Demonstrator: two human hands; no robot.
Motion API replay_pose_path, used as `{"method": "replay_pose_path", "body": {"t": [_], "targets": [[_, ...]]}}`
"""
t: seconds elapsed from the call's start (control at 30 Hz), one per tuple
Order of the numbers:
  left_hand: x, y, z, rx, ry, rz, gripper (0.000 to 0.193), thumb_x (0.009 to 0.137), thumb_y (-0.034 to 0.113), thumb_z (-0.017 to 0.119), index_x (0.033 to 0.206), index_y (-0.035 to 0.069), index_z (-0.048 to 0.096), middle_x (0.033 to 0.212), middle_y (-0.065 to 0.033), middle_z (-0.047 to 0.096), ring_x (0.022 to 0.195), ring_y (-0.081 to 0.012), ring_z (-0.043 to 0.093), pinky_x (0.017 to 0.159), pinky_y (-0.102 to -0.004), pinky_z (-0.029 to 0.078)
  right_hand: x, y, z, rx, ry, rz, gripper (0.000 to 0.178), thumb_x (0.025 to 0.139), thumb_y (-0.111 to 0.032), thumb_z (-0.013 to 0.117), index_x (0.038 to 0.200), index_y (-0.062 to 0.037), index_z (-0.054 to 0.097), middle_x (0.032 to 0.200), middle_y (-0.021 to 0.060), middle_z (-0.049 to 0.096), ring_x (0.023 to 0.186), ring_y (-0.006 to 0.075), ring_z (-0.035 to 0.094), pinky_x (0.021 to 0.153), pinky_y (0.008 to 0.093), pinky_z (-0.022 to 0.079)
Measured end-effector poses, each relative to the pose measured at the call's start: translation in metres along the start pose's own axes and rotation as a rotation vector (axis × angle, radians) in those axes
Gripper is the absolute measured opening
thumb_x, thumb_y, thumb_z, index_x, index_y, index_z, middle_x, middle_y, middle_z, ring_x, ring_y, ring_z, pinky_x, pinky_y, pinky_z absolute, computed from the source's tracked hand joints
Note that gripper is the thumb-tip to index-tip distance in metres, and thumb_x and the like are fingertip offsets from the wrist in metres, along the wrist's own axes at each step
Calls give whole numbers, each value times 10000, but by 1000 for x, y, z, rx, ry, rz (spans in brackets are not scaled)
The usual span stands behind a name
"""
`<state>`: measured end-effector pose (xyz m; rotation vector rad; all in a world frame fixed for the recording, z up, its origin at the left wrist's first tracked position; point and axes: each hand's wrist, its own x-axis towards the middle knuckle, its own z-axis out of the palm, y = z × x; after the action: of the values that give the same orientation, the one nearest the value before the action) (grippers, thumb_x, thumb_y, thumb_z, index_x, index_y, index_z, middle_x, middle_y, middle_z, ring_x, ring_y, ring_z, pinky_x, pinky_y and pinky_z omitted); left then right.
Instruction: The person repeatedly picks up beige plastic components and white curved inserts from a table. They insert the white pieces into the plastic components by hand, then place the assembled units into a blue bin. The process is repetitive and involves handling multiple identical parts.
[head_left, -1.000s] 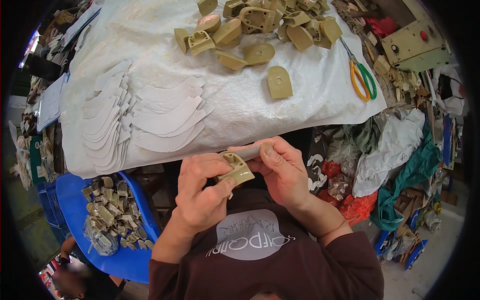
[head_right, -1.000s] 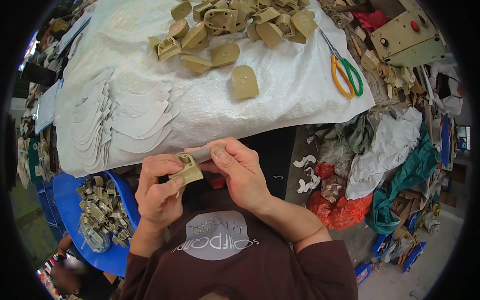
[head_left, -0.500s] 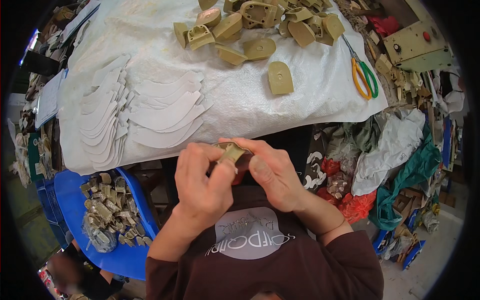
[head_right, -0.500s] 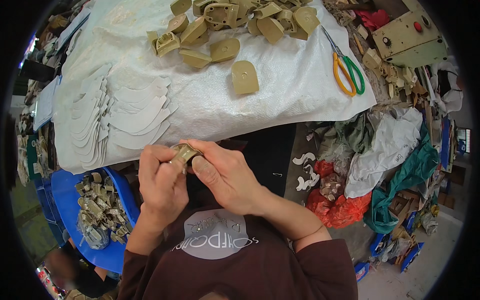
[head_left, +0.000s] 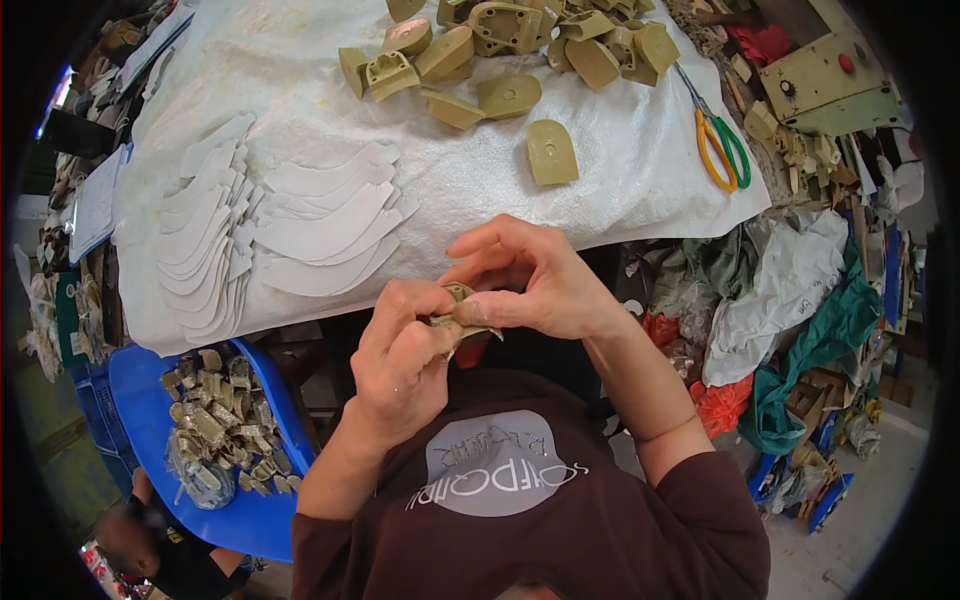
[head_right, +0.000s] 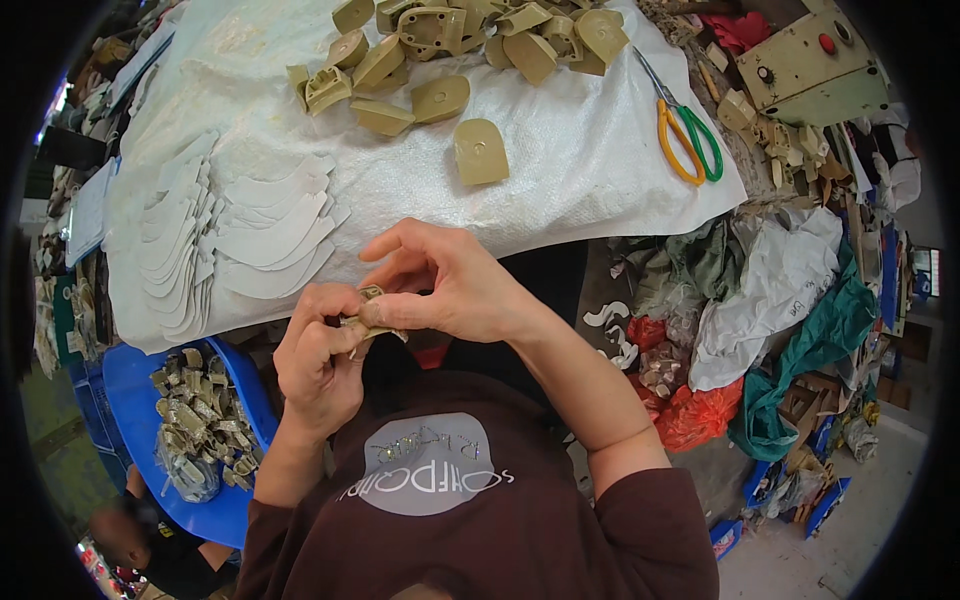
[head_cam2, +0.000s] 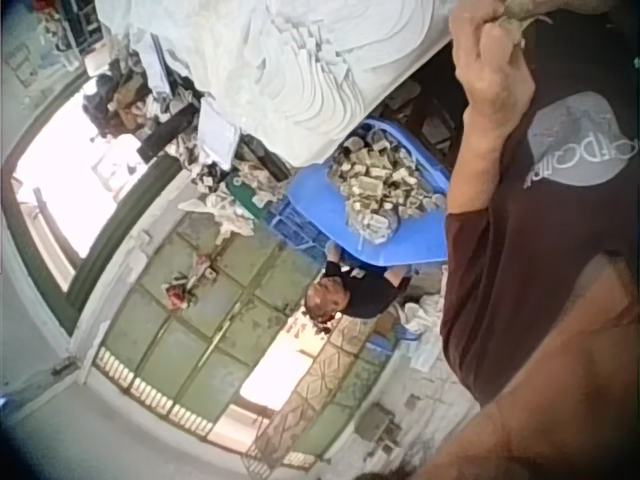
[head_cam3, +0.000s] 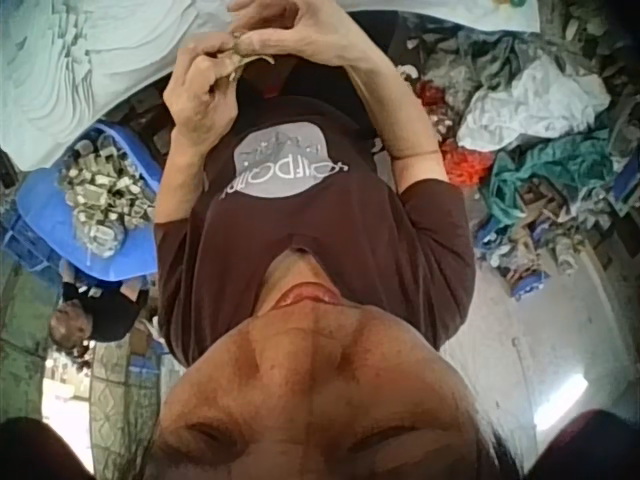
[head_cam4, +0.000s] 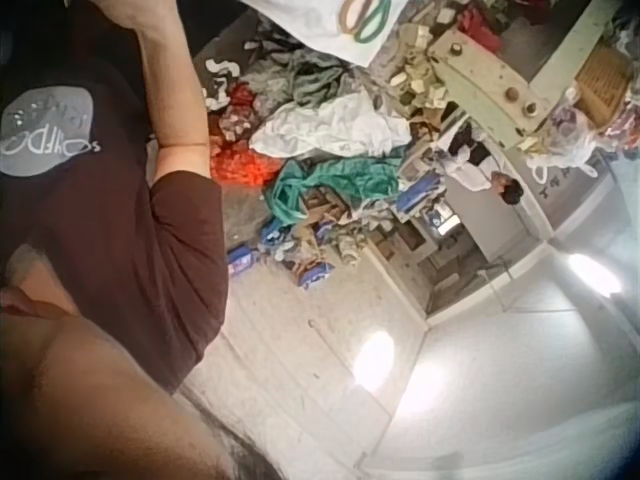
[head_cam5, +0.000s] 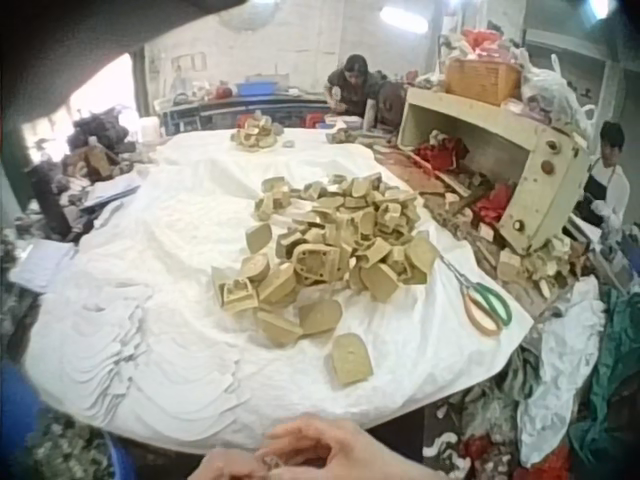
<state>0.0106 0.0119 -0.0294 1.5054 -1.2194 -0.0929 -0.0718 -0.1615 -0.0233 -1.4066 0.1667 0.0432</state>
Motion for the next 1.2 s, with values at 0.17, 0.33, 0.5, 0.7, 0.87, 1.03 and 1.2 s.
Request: {"method": "replay_pose_path", "body": {"t": [0.17,0.33,0.5,0.7,0.87,1.03,1.2], "targets": [[-5,-1,2,-158,120,-153,126,840,-44,623,886,20,525,981,-140,570,856,-177,574,726,-270,473,-2,9,9,176,131,-75,496,854,-277,673,1243,-17,508,1078,155,645,883,166,625,761,281,505],[-8,0,5,-331,253,-260,128,844,-30,631,919,0,533,1006,-147,572,879,-156,575,770,-265,479,0,15,-3,-353,47,-553,336,892,-274,615,1148,-63,560,1213,181,527,1154,257,459,917,352,405],[-2,8,17,-502,337,-409,113,823,-49,645,899,-15,569,1007,-150,599,839,-134,579,695,-245,493,5,16,22,-363,277,-565,154,806,-48,624,945,-75,566,1014,63,522,942,250,437,858,343,366],[1,4,18,-516,320,-407,121,823,-48,652,906,-20,568,1024,-144,591,812,-110,575,691,-218,491,3,11,22,-237,242,-460,116,804,-73,627,893,-69,552,971,69,529,908,264,436,841,353,358],[8,8,15,-12,258,-270,154,789,86,725,849,9,606,1053,-151,581,959,-211,549,755,-304,453,1,9,25,-692,421,-642,101,819,-105,628,842,-69,537,967,67,532,885,255,443,837,358,359],[7,0,9,-24,257,-204,166,734,128,756,804,49,628,1077,-124,588,1035,-291,510,791,-359,428,-2,15,20,39,206,-511,242,818,-180,664,1000,-42,583,1058,62,533,1016,214,459,883,335,357],[8,-1,3,191,211,66,199,647,36,760,790,65,624,1038,-104,613,1021,-324,520,813,-390,452,-4,4,-1,75,115,-238,498,823,-223,700,1240,-18,521,1173,108,557,1077,165,509,930,319,390]]}}
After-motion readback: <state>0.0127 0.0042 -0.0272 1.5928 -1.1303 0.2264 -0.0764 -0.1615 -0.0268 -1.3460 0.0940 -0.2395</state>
